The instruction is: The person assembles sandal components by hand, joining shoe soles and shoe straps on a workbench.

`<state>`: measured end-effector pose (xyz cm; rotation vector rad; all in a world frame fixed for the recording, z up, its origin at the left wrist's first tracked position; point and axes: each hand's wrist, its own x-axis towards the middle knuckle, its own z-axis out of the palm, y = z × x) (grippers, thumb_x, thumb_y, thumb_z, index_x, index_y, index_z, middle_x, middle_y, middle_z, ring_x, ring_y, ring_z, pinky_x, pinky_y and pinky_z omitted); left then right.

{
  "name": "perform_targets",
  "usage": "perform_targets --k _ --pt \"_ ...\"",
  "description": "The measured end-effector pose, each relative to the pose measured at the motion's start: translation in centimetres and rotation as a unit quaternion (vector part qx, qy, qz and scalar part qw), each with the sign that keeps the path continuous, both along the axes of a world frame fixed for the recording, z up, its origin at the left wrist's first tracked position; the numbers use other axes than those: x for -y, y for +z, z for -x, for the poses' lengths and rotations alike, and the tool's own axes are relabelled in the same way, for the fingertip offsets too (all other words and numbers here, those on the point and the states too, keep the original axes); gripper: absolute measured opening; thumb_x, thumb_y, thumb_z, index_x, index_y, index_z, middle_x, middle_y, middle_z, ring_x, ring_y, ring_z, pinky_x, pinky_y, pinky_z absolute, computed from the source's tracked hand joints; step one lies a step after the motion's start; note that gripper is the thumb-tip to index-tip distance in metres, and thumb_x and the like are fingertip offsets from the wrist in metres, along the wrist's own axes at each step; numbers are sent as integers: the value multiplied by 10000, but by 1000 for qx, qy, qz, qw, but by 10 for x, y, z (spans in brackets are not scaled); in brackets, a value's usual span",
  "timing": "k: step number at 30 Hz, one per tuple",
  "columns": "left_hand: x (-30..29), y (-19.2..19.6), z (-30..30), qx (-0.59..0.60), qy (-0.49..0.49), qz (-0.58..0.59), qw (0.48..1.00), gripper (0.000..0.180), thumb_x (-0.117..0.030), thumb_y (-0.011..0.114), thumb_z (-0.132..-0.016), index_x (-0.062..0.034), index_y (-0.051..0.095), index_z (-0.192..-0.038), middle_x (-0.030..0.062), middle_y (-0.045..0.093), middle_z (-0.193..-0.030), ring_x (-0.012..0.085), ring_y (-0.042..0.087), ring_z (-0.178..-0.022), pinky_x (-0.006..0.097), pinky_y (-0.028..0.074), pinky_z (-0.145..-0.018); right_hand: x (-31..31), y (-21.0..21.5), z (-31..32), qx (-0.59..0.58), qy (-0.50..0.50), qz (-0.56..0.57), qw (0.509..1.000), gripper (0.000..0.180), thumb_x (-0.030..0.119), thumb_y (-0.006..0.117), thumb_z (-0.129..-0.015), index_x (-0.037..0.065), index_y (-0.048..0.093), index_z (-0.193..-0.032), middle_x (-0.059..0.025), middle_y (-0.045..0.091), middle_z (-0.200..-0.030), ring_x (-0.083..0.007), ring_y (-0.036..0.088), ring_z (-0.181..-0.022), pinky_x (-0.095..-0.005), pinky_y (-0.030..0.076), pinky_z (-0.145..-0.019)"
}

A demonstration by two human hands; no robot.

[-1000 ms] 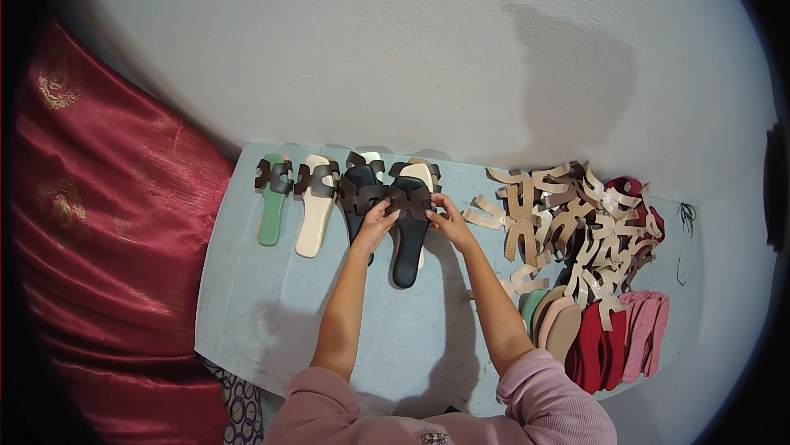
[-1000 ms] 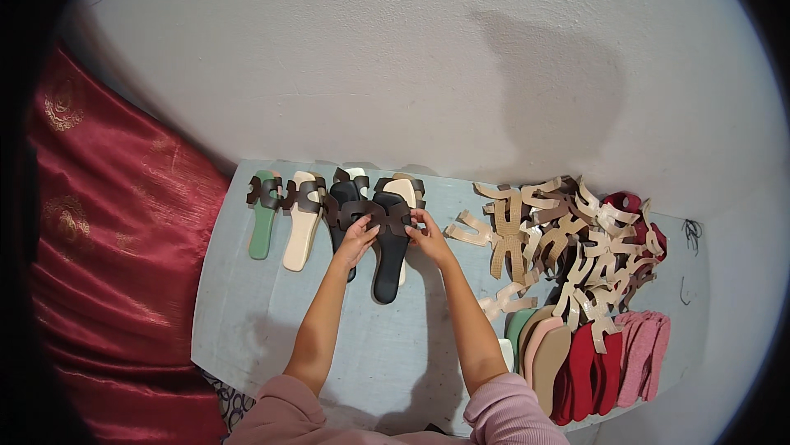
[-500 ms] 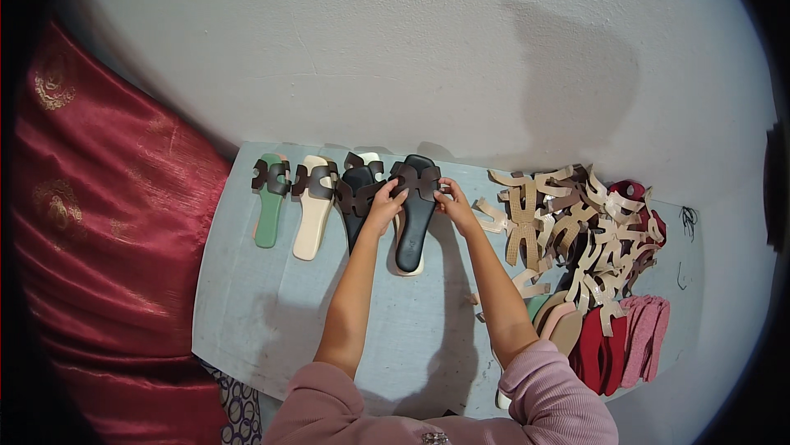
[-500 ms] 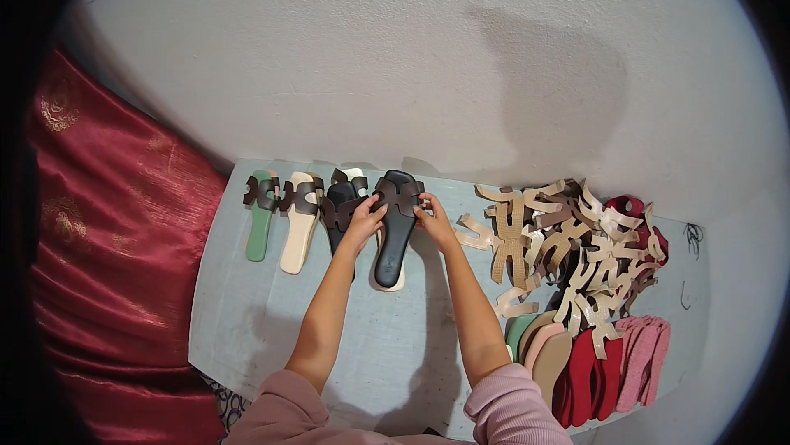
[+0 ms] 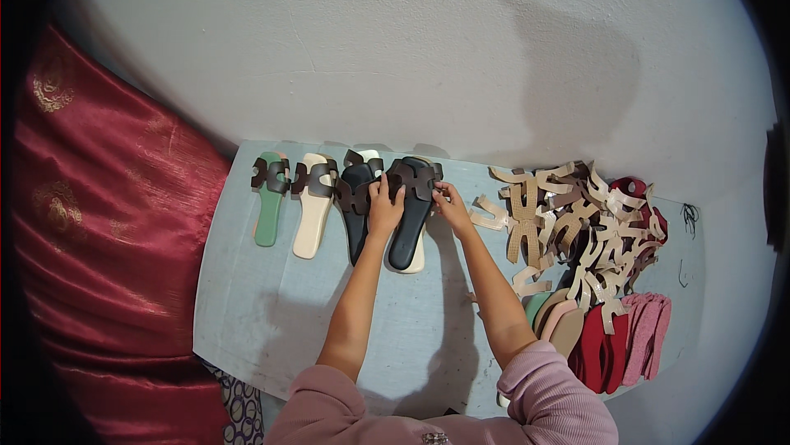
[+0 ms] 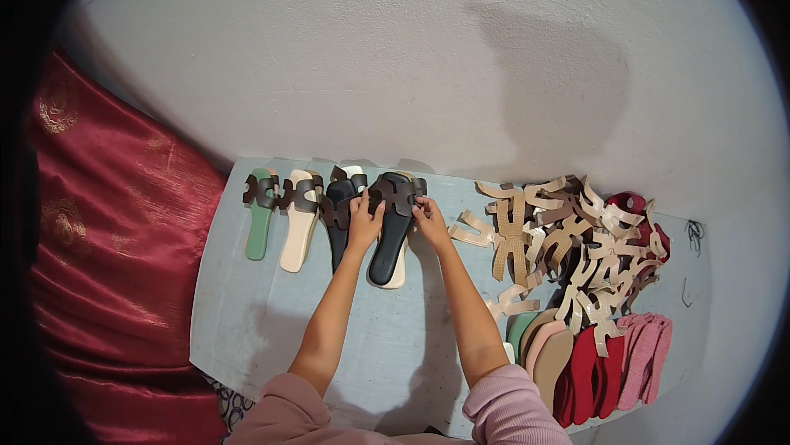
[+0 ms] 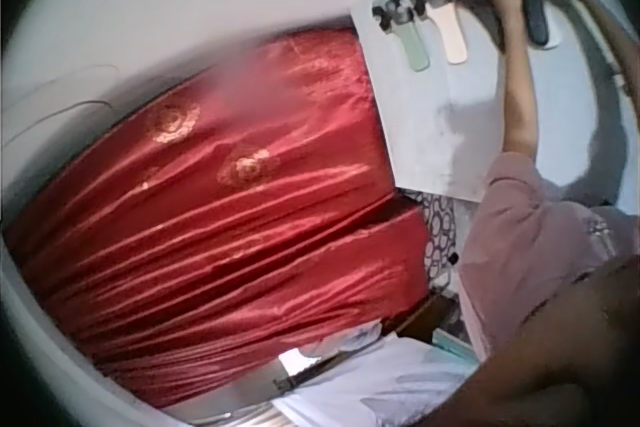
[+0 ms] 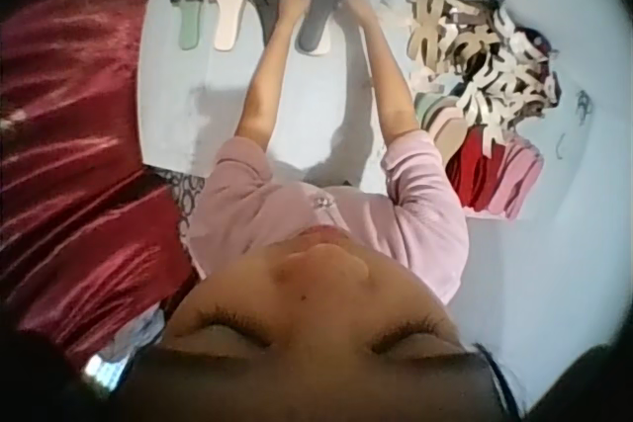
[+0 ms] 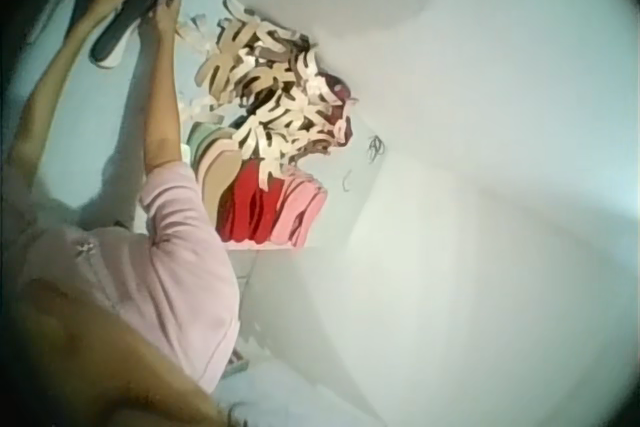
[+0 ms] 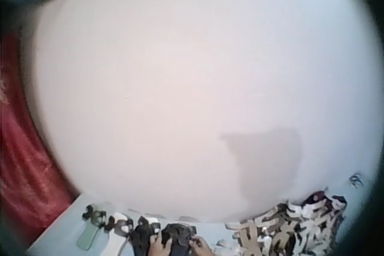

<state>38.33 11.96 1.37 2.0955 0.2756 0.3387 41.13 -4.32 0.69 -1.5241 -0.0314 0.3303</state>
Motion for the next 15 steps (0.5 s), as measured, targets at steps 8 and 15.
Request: perform_targets --k 8,15 --pt "-2 20 16 12 18 -14 1000 526 -328 561 -798 -17 421 -1200 140 475 -1015 242 564 -714 319 459 -670 -1 -5 6 40 -10 20 999 383 315 531 -841 126 426 -1157 3 472 -912 -86 488 -770 -241 398 -630" --pt "-5 16 27 59 38 26 997 492 -288 629 -755 -40 464 -1146 96 494 -945 164 541 -590 276 454 -569 -7 2 17 31 -28 -2 999 376 312 521 -846 126 424 -1158 -2 465 -922 -81 485 -776 -227 389 -622"
